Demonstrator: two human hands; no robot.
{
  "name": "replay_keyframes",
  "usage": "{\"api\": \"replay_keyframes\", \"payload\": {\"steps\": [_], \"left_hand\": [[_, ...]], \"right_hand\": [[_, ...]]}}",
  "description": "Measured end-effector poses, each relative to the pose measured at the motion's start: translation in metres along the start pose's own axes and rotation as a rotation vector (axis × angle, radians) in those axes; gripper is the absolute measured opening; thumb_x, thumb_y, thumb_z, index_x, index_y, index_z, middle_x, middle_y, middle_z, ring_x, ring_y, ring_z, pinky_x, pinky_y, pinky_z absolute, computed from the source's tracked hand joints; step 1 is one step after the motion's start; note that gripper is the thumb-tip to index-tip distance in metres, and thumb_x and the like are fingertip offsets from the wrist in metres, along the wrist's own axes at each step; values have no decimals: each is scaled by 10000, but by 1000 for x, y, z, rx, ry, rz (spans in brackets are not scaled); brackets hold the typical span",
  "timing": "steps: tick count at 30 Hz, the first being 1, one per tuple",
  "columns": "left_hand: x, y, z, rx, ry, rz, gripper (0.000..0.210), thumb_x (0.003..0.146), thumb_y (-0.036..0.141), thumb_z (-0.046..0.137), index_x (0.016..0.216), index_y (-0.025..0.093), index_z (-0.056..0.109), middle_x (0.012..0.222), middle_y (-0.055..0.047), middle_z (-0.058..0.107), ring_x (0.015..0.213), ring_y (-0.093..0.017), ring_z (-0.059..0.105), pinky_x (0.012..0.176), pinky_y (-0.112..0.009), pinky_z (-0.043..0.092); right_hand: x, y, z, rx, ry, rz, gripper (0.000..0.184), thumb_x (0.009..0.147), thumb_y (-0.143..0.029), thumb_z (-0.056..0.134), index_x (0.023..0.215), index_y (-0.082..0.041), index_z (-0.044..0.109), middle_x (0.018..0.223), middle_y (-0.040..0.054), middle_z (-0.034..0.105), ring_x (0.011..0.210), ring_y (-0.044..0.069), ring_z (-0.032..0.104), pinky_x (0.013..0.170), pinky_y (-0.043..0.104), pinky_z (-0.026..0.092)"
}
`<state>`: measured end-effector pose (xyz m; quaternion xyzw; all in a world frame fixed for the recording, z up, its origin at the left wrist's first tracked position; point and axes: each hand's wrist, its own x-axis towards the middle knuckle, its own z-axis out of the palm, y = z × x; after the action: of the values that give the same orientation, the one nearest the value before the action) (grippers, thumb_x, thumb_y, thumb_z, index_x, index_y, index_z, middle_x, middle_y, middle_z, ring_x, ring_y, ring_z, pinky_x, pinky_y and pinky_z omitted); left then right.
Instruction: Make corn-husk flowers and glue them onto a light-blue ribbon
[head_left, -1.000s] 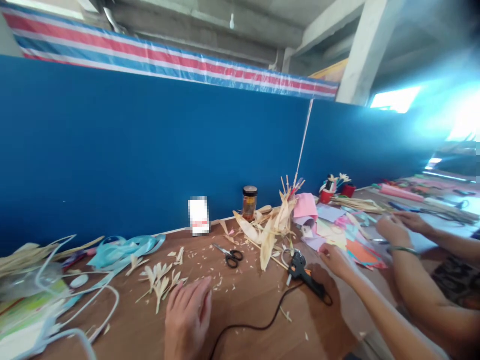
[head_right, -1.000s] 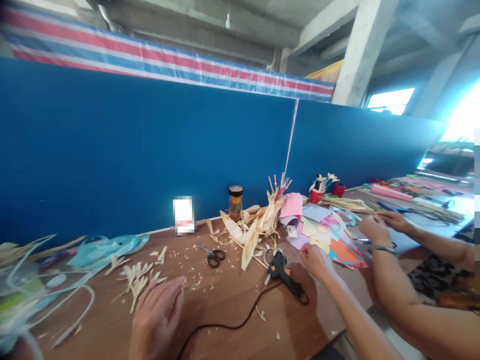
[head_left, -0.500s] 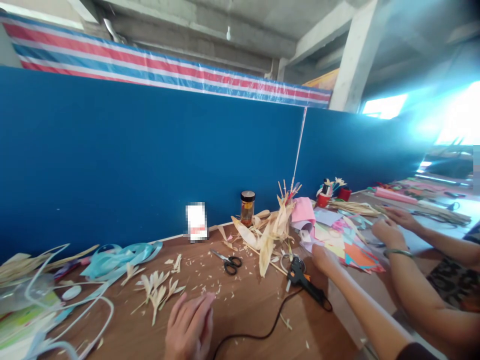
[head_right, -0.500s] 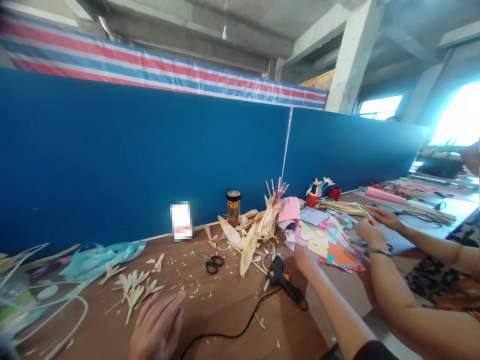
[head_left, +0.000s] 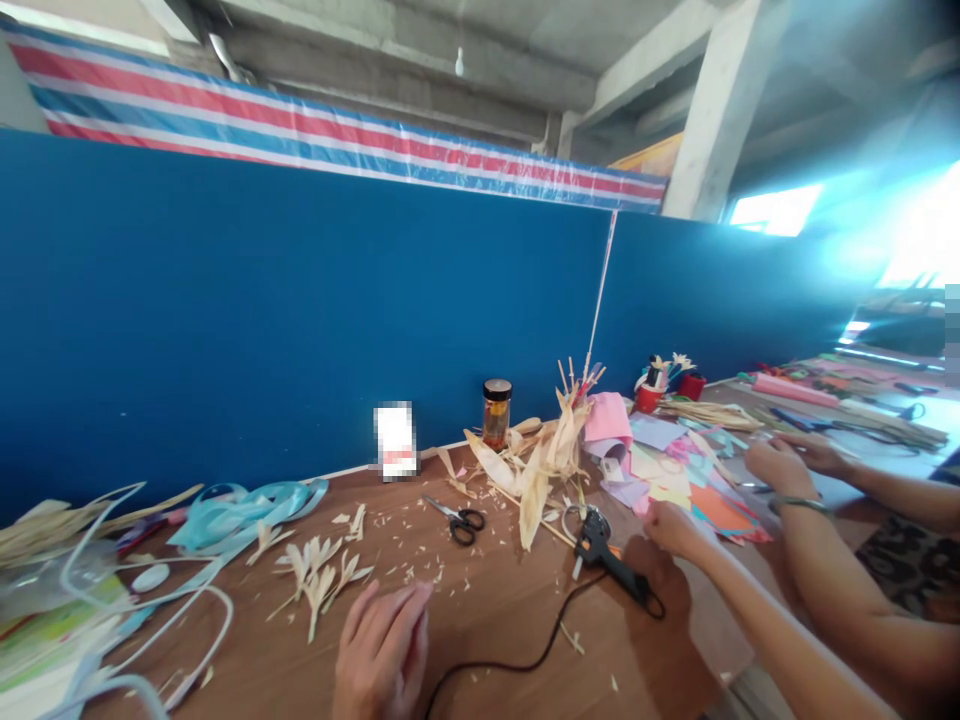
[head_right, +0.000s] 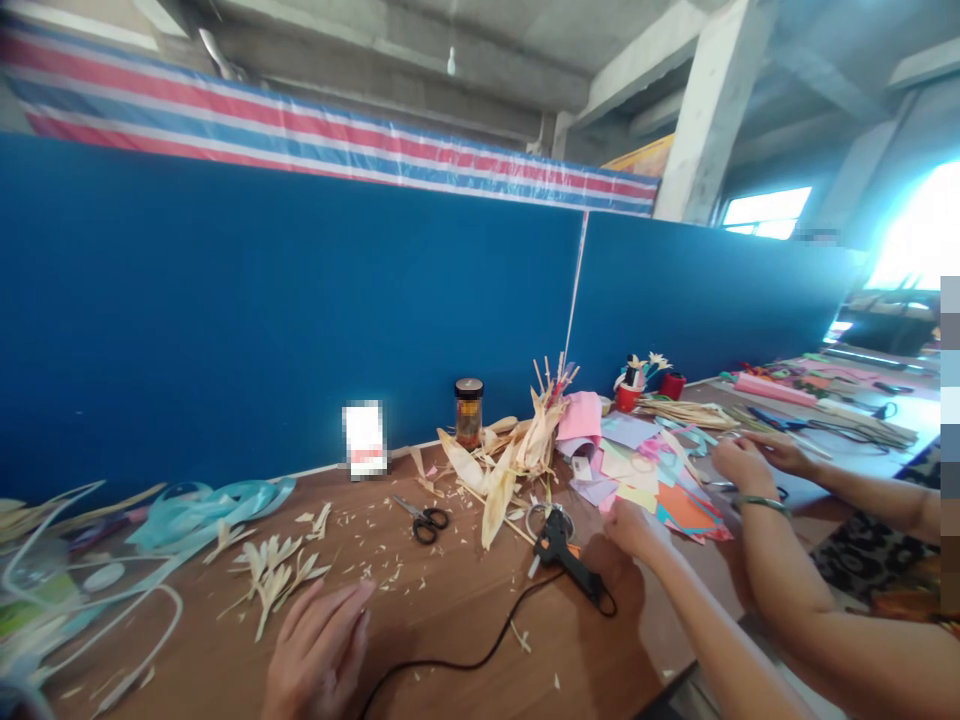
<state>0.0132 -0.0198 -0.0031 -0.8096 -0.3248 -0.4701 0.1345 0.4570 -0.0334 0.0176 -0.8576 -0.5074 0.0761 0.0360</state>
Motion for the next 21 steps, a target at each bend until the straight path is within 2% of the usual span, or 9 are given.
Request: {"api": "replay_keyframes", "payload": {"steps": [5, 10, 13, 16, 18, 21], "left_hand": [[0, 0, 2, -11, 10, 19, 307, 736, 80, 551, 1017, 199, 592, 895, -49, 678, 811, -162, 624, 942, -408, 376], [1, 1, 2, -18, 18, 26, 270, 754, 94, 532, 995, 194, 605, 885, -45, 677, 801, -153, 627, 937, -394, 385], [1, 2, 2, -23, 19, 35, 281, 745, 79, 541, 997, 188, 602, 878, -51, 676, 799, -160, 624, 927, -403, 388], [0, 2, 2, -26, 23, 38, 280, 737, 68, 550, 988, 180, 604, 869, -56, 675, 791, -166, 621, 918, -412, 388], [-1, 0, 3, -24, 19, 49, 287, 733, 62, 554, 991, 177, 602, 869, -58, 675, 789, -167, 620, 917, -415, 385], [-3, -4, 4, -17, 10, 77, 305, 726, 54, 563, 1005, 172, 596, 874, -65, 677, 790, -170, 618, 914, -418, 383]], "right_hand": [[-32, 16, -6, 139, 55, -92, 187, 700, -109, 472, 528, -152, 533, 498, 6, 553, 535, 142, 519, 515, 238, 321], [-54, 17, 0, 343, 67, -189, 116, 663, -172, 481, 547, -170, 493, 502, -11, 530, 514, 129, 481, 499, 223, 330], [-61, 6, -2, 480, 49, -238, 145, 701, -279, 458, 597, -180, 479, 506, -26, 500, 488, 116, 462, 476, 216, 346], [-65, -11, -13, 769, 57, -216, 217, 715, -391, 462, 641, -187, 473, 504, -45, 452, 450, 100, 420, 425, 204, 317], [-66, -24, -21, 936, 93, -185, 227, 697, -414, 499, 681, -187, 485, 527, -48, 450, 461, 98, 420, 419, 199, 309], [-68, -39, -30, 1010, 122, -182, 235, 686, -417, 525, 699, -185, 492, 546, -48, 453, 485, 99, 429, 433, 198, 317]]}}
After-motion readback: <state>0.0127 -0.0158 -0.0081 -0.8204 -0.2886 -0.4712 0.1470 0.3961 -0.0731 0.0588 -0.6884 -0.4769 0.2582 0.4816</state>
